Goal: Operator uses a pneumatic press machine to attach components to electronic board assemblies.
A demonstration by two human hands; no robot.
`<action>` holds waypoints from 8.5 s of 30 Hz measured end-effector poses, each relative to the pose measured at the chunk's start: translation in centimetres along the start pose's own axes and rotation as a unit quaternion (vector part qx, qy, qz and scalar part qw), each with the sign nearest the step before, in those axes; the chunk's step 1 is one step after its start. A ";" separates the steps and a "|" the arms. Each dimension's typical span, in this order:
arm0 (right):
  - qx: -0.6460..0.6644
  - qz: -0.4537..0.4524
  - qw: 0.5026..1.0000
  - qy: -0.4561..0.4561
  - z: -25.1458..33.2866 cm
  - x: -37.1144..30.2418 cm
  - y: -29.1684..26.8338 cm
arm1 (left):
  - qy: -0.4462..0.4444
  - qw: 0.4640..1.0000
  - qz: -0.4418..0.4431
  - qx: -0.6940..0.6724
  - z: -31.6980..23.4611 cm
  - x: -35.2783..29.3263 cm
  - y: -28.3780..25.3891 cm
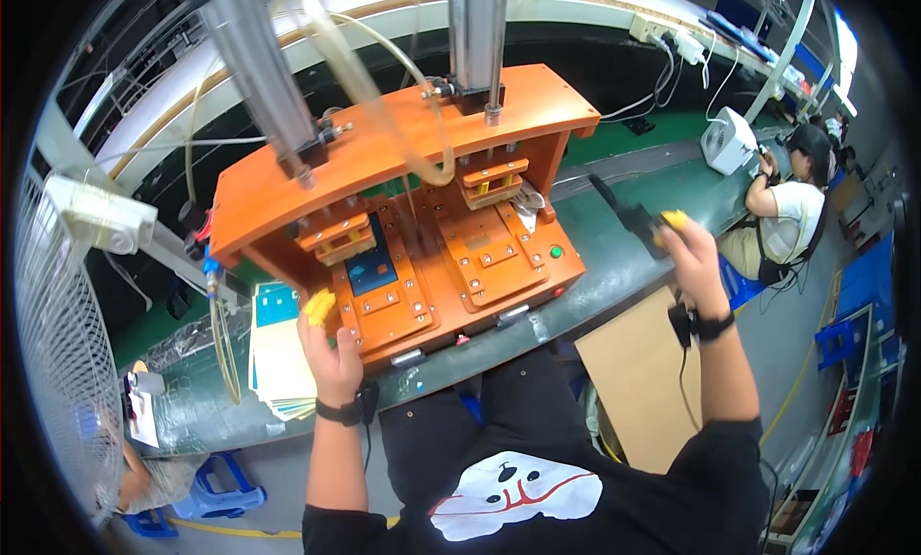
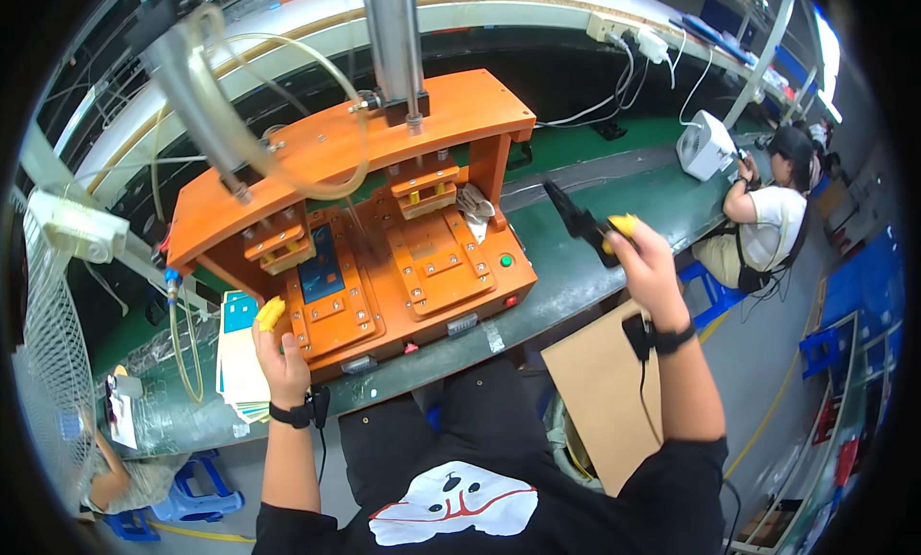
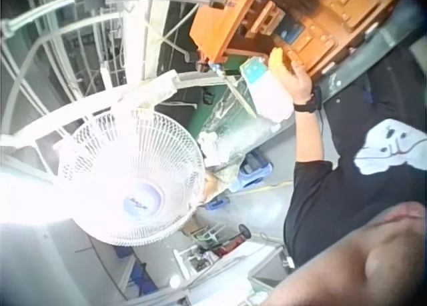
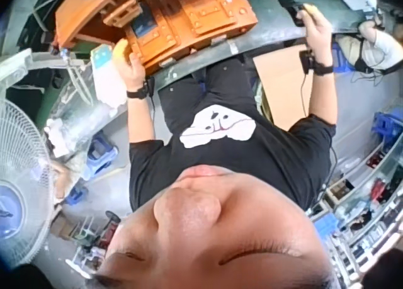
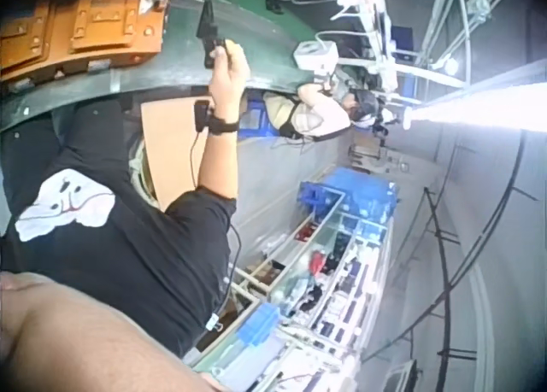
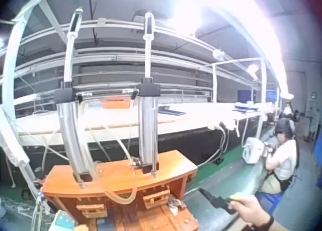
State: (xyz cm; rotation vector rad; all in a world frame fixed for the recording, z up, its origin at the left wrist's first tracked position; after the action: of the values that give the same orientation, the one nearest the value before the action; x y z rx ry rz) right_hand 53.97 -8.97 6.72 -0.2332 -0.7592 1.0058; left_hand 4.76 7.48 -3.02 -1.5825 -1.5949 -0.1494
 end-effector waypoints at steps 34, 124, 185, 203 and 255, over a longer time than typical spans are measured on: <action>0.005 0.176 0.889 -0.423 18.1 -3.1 23.0 | -0.037 0.995 -0.032 -0.086 1.3 -3.0 -2.9; 0.252 -0.237 0.472 0.811 -23.5 -60.6 10.8 | -0.209 0.926 0.230 -0.215 -7.5 -11.7 -0.4; -0.066 0.196 0.971 0.120 -31.5 21.8 17.1 | 0.002 0.926 0.292 0.239 11.1 15.4 3.9; -0.211 0.051 0.956 -0.198 -20.3 17.6 15.2 | -0.058 0.954 0.281 0.087 11.7 14.7 4.6; -0.160 0.268 0.894 -0.320 16.7 0.4 29.4 | -0.096 0.992 -0.073 -0.028 0.7 -8.0 -3.6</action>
State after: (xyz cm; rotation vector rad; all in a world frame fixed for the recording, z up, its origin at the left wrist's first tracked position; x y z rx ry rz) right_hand 23.08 4.45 4.09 -0.4193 -1.5250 1.5079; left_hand -0.14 1.19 -6.78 -1.5613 -1.8720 -0.1250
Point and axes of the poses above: each hand's wrist, its own x-axis towards the middle knuckle, its own y-axis out of the palm, z = x × y, the point moved 3 cm from there along x, towards the middle knuckle, and after that the axes turned 3 degrees about -y, right-handed, at the moved point
